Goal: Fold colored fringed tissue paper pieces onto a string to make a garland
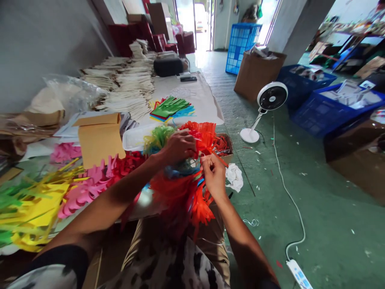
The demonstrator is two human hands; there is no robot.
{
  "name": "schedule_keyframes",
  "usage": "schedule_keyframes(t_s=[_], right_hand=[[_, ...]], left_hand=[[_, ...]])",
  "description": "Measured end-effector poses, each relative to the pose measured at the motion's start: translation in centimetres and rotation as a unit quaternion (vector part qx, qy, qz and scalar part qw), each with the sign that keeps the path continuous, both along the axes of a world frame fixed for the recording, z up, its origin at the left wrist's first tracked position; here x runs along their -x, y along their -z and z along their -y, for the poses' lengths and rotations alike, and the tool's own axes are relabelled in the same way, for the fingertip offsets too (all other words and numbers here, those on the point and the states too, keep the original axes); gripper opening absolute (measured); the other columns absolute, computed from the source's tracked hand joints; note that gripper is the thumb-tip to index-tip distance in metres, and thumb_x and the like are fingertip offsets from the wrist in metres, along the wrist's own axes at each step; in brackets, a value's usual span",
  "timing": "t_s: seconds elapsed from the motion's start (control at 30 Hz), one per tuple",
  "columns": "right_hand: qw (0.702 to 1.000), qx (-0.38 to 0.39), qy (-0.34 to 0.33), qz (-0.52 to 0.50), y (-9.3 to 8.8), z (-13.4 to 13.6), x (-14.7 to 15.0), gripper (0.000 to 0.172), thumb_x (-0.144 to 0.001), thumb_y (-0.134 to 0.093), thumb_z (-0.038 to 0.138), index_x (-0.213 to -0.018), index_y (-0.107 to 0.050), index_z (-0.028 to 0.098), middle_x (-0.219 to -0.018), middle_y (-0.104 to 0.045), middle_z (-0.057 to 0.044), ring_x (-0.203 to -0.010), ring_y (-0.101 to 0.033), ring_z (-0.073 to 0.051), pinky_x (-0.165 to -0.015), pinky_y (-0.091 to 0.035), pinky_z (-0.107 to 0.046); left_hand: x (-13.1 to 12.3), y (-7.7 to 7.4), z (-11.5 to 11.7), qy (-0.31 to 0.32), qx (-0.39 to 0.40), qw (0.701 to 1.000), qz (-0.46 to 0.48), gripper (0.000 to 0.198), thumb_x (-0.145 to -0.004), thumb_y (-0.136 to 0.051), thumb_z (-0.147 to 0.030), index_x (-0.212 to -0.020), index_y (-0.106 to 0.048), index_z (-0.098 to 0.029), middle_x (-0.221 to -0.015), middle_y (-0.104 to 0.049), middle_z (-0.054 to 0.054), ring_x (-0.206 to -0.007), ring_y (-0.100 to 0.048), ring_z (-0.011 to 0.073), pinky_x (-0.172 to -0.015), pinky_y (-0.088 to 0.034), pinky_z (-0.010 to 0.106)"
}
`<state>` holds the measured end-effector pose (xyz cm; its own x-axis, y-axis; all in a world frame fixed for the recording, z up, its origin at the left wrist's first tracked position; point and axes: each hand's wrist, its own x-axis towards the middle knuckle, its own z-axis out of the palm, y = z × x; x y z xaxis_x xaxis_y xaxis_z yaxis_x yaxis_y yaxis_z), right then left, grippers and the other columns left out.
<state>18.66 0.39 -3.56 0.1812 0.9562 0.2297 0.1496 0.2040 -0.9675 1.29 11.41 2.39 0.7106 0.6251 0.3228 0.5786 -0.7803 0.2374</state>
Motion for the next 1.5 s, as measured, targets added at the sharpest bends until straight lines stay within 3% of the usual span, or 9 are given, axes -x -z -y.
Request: schedule_keyframes(t_s=[0.1, 0.17, 0.3, 0.4, 0.63, 0.93, 1.07, 1.23, 1.5], right_hand=[[0.999, -0.009, 0.015, -0.044, -0.7, -0.1, 0.1, 0.037, -0.098, -0.060, 0.054, -0.077, -0.058, 0.023, -0.062, -0.046, 0.006, -0.057, -0.041, -0.014, -0.057, -0.035, -0.029], [0.999, -0.018, 0.023, -0.045, -1.1, -0.1, 0.3, 0.036, -0.099, -0.059, 0.054, -0.081, -0.060, 0.023, -0.064, -0.040, 0.006, -0.058, -0.037, -0.013, -0.057, -0.032, -0.029], [0.995, -0.063, 0.037, -0.067, -1.9, -0.1, 0.5, 0.028, -0.097, -0.064, 0.050, -0.099, -0.069, 0.023, -0.069, -0.036, 0.006, -0.062, -0.035, -0.013, -0.060, -0.031, -0.028], [0.992, -0.070, 0.024, -0.103, -2.0, -0.2, 0.7, 0.033, -0.095, -0.068, 0.049, -0.118, -0.070, 0.026, -0.068, -0.032, 0.007, -0.060, -0.031, -0.014, -0.057, -0.029, -0.028], [0.989, -0.046, 0.011, -0.142, -1.3, -0.4, 0.8, 0.026, -0.091, -0.073, 0.050, -0.091, -0.070, 0.024, -0.062, -0.036, 0.007, -0.056, -0.030, -0.011, -0.054, -0.028, -0.027], [0.984, -0.022, -0.062, -0.168, -0.8, -0.8, 1.1, 0.031, -0.091, -0.072, 0.054, -0.092, -0.066, 0.024, -0.065, -0.055, 0.005, -0.054, -0.044, -0.012, -0.053, -0.035, -0.025], [0.982, -0.040, -0.061, -0.176, -1.1, -0.9, 1.1, 0.028, -0.091, -0.074, 0.050, -0.088, -0.065, 0.024, -0.067, -0.053, 0.006, -0.054, -0.041, -0.010, -0.054, -0.034, -0.024], [0.991, -0.037, -0.013, -0.126, -1.6, -0.6, 1.3, 0.029, -0.092, -0.072, 0.051, -0.091, -0.066, 0.023, -0.068, -0.049, 0.006, -0.056, -0.037, -0.011, -0.054, -0.032, -0.025], [0.993, -0.077, 0.032, -0.080, -2.0, -0.6, 1.6, 0.028, -0.093, -0.069, 0.049, -0.086, -0.063, 0.023, -0.068, -0.043, 0.006, -0.061, -0.039, -0.012, -0.062, -0.039, -0.027]], left_hand=[[0.3, -0.8, -0.4, -0.052, 0.038, 0.987, 0.150, 0.012, -0.093, -0.065, -0.022, -0.091, -0.078, -0.021, -0.098, -0.079, 0.004, -0.098, -0.067, 0.0197, -0.097, -0.048, 0.035], [0.1, -0.9, -0.1, -0.084, 0.110, 0.948, 0.287, 0.015, -0.093, -0.065, -0.028, -0.096, -0.077, -0.020, -0.096, -0.078, 0.003, -0.089, -0.067, 0.0167, -0.085, -0.051, 0.030], [-0.7, 0.0, 1.8, -0.008, 0.247, 0.873, 0.421, 0.030, -0.090, -0.072, -0.047, -0.095, -0.073, -0.017, -0.086, -0.073, 0.002, -0.075, -0.063, 0.0130, -0.070, -0.049, 0.024], [-1.1, 0.5, 3.5, 0.048, 0.316, 0.846, 0.426, 0.039, -0.092, -0.071, -0.055, -0.091, -0.070, -0.016, -0.078, -0.069, 0.002, -0.069, -0.061, 0.0126, -0.067, -0.048, 0.024], [-0.9, 1.1, 5.8, 0.052, 0.366, 0.841, 0.395, 0.041, -0.095, -0.068, -0.055, -0.085, -0.065, -0.015, -0.071, -0.056, -0.001, -0.062, -0.046, 0.0091, -0.059, -0.039, 0.022], [-0.8, 1.7, 6.6, 0.055, 0.493, 0.738, 0.457, 0.044, -0.088, -0.077, -0.057, -0.083, -0.060, -0.016, -0.069, -0.051, -0.003, -0.057, -0.040, 0.0072, -0.054, -0.032, 0.022], [-0.8, 1.8, 6.8, 0.046, 0.483, 0.746, 0.455, 0.043, -0.087, -0.078, -0.057, -0.085, -0.063, -0.017, -0.073, -0.057, 0.000, -0.061, -0.046, 0.0094, -0.059, -0.040, 0.024], [-0.8, 2.4, 6.7, -0.005, 0.404, 0.792, 0.457, 0.037, -0.079, -0.087, -0.049, -0.088, -0.070, -0.017, -0.077, -0.061, 0.000, -0.067, -0.051, 0.0104, -0.061, -0.043, 0.023], [-1.2, 2.5, 7.2, -0.054, 0.387, 0.790, 0.472, 0.039, -0.080, -0.084, -0.050, -0.096, -0.071, -0.017, -0.064, -0.063, -0.003, -0.054, -0.054, 0.0085, -0.055, -0.042, 0.020]])
